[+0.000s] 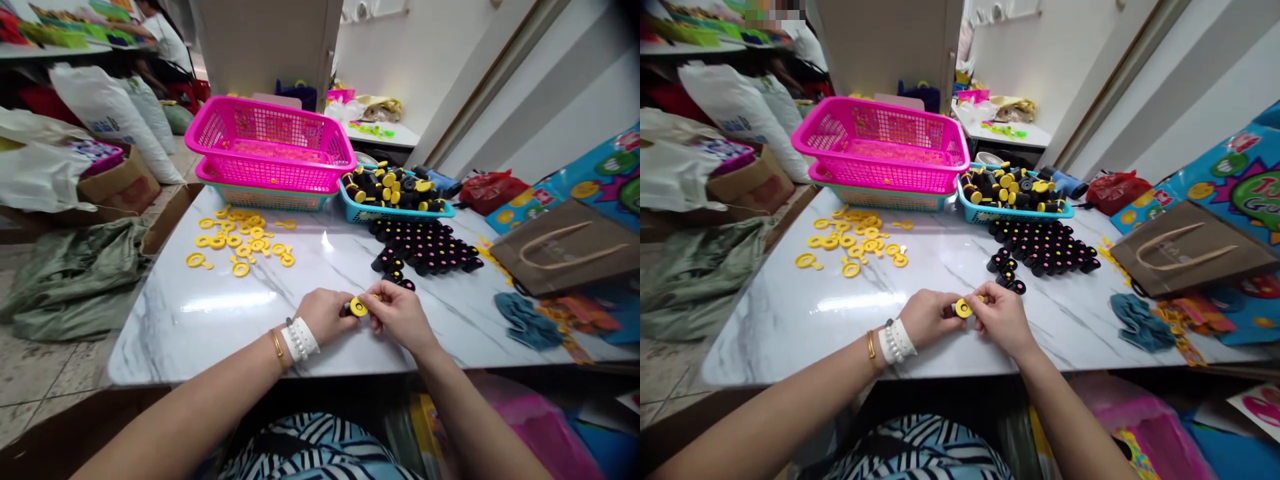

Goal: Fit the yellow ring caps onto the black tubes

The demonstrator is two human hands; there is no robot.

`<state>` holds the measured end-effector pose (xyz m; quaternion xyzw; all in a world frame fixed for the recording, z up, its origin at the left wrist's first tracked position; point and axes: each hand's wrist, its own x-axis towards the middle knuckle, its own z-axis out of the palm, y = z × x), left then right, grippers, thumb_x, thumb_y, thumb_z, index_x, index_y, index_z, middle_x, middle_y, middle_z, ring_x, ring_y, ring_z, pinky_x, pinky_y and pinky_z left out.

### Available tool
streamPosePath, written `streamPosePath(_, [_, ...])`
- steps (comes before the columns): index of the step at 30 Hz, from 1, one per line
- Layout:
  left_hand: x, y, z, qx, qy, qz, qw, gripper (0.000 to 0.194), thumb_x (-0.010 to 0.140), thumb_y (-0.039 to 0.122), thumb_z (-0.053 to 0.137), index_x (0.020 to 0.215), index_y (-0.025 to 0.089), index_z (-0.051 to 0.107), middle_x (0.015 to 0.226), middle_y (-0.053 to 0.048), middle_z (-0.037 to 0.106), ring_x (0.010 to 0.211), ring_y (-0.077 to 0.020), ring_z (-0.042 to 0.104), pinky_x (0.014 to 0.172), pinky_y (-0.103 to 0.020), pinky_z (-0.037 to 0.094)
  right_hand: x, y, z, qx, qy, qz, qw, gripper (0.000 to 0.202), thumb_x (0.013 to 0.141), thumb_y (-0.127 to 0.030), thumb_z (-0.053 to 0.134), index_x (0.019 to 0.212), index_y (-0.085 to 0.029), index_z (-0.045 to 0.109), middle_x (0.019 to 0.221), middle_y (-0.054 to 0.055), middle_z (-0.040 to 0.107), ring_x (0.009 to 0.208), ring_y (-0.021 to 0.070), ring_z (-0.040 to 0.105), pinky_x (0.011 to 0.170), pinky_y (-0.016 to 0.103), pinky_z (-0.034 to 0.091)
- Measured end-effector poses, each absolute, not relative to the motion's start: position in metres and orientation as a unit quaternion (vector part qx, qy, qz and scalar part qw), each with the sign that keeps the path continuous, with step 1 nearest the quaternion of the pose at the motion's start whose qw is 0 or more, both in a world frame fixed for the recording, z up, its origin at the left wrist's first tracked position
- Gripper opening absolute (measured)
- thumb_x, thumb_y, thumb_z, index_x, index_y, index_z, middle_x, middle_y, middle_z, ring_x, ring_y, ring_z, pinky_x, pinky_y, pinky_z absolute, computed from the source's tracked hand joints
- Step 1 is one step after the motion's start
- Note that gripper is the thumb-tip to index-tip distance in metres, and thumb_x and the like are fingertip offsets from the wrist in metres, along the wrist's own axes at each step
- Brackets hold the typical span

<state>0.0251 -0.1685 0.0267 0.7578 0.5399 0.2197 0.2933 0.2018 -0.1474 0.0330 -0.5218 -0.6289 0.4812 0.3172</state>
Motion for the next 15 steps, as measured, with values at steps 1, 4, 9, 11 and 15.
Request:
streamPosePath(1, [0.0251, -0.1685, 0.0272, 0.758, 0.539, 0.219, 0.295, 0.017, 0.076, 0.034, 0.063, 0.087, 0.023, 0.070, 0.067, 0.002, 0.066, 0.061, -0.0138, 0.057, 0.056, -0.022, 0.033, 0.2018, -0.1483, 0.0306, -0.520, -0.625, 0.486, 0.321, 0.031, 0.082, -0.046, 0.067, 0.079, -0.017, 0.058, 0.045, -0.001, 0.058, 0.034, 0.0108, 0.049, 0.034, 0.019, 0.039])
streamPosePath(4, [0.0249, -0.1699, 0.0293, 0.757, 0.540, 0.217, 0.296, 0.017, 0.077, 0.032, 0.061, 0.089, 0.023, 0.070, 0.069, 0.001, 0.067, 0.062, -0.0149, 0.059, 0.057, -0.022, 0.035, 0.2022, -0.1519, 0.0266, -0.516, -0.609, 0.502, 0.333, 0.032, 0.083, -0.048, 0.066, 0.081, -0.019, 0.055, 0.046, -0.003, 0.057, 0.032, 0.0106, 0.049, 0.032, 0.019, 0.039])
streamPosePath(9, [0.0245, -0.1743, 0.0303, 0.759, 0.519, 0.248, 0.305, 0.038, 0.078, 0.036, 0.063, 0.114, 0.024, 0.064, 0.071, 0.001, 0.068, 0.065, -0.0166, 0.062, 0.063, -0.024, 0.042, 0.2012, -0.1568, 0.0249, -0.502, -0.589, 0.526, 0.352, 0.032, 0.084, -0.049, 0.066, 0.084, -0.020, 0.052, 0.049, -0.005, 0.057, 0.034, 0.0107, 0.051, 0.032, 0.019, 0.042])
streamPosePath(11, [0.0249, -0.1746, 0.0297, 0.762, 0.509, 0.259, 0.306, 0.036, 0.081, 0.034, 0.061, 0.116, 0.026, 0.063, 0.072, 0.002, 0.068, 0.065, -0.0155, 0.061, 0.063, -0.023, 0.041, 0.2013, -0.1573, 0.0243, -0.496, -0.588, 0.534, 0.352, 0.031, 0.085, -0.048, 0.065, 0.085, -0.020, 0.051, 0.049, -0.005, 0.058, 0.035, 0.0106, 0.052, 0.034, 0.019, 0.042])
streamPosePath(15, [0.0276, -0.1744, 0.0301, 0.765, 0.492, 0.265, 0.319, 0.021, 0.084, 0.025, 0.057, 0.102, 0.021, 0.066, 0.069, 0.002, 0.064, 0.061, -0.0129, 0.058, 0.060, -0.021, 0.039, 0.2015, -0.1569, 0.0239, -0.485, -0.605, 0.524, 0.351, 0.029, 0.086, -0.046, 0.064, 0.085, -0.020, 0.049, 0.048, -0.005, 0.058, 0.036, 0.0106, 0.053, 0.036, 0.018, 0.044])
